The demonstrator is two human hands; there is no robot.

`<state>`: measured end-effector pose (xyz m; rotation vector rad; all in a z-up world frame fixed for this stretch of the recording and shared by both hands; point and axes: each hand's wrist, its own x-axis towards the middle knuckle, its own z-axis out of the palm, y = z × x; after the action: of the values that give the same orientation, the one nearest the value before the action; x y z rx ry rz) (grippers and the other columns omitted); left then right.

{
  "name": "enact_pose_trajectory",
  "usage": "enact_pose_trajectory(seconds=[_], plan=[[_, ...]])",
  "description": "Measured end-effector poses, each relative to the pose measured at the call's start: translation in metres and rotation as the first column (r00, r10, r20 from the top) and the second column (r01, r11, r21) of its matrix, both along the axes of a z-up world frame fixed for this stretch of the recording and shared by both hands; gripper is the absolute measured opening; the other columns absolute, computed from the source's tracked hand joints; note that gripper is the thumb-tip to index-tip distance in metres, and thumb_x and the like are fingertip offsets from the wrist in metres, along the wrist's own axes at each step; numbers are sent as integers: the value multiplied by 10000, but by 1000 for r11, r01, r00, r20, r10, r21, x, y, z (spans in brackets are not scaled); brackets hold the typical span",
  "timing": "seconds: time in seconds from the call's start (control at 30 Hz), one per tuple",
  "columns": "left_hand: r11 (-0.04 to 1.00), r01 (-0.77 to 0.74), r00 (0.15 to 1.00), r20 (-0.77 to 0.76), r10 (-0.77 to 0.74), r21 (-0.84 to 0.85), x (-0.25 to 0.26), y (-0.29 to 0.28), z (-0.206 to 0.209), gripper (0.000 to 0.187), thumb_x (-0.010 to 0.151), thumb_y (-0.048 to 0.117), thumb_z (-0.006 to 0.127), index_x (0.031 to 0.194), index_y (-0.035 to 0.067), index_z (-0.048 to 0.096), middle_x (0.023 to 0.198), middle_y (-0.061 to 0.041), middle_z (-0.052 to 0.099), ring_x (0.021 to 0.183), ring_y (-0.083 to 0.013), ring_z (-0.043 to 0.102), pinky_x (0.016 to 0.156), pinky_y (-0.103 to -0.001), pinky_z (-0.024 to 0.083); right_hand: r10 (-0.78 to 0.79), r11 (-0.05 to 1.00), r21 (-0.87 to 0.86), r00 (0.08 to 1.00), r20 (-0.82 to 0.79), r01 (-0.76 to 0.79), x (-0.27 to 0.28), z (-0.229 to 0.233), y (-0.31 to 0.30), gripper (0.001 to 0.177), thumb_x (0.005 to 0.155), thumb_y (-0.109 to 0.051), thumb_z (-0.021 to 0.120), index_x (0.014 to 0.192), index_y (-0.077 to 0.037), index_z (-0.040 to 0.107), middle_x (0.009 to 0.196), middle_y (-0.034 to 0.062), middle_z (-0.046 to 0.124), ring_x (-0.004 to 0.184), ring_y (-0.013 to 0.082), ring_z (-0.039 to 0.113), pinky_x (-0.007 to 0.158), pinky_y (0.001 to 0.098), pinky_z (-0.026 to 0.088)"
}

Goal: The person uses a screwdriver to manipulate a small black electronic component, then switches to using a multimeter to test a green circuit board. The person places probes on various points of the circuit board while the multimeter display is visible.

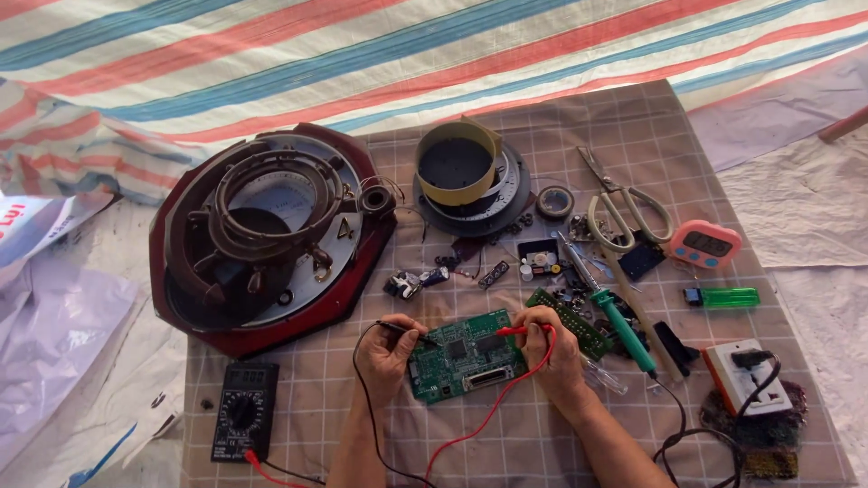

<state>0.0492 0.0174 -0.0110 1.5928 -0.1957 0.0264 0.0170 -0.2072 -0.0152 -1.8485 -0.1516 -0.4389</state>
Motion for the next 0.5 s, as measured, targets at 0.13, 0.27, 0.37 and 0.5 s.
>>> enact_pose_trajectory(seconds=[0.13,0.27,0.37,0.5], plan=[[1000,-12,1000,22,11,3,1,-3,5,70,812,115,560,845,53,562,758,-63,631,721,-147,612,671,-244,508,29,999,27,1000,3,-29,2,2,-1,192,907,-184,336,826,-81,475,752,49,532,487,94,476,465,219,421],[1000,-1,1000,7,1,9,1,-4,6,78,815,117,561,854,50,552,765,-65,624,720,-146,606,669,-242,508,52,998,22,996,66,-54,1,4,-2,183,917,-169,318,851,-69,456,793,62,528,522,90,471,541,220,450],[999,-22,999,-24,22,27,2,-5,6,80,805,123,569,834,48,570,758,-62,629,709,-140,602,656,-232,491,49,997,53,998,42,-51,2,3,-2,181,912,-161,328,843,-57,458,809,85,539,517,97,483,509,209,452],[999,-36,999,-40,37,34,1,-5,4,83,807,120,571,843,46,561,769,-75,636,735,-153,616,679,-235,495,82,990,113,995,49,-87,3,4,-1,165,913,-146,328,827,-60,439,816,93,527,542,107,460,537,211,442]])
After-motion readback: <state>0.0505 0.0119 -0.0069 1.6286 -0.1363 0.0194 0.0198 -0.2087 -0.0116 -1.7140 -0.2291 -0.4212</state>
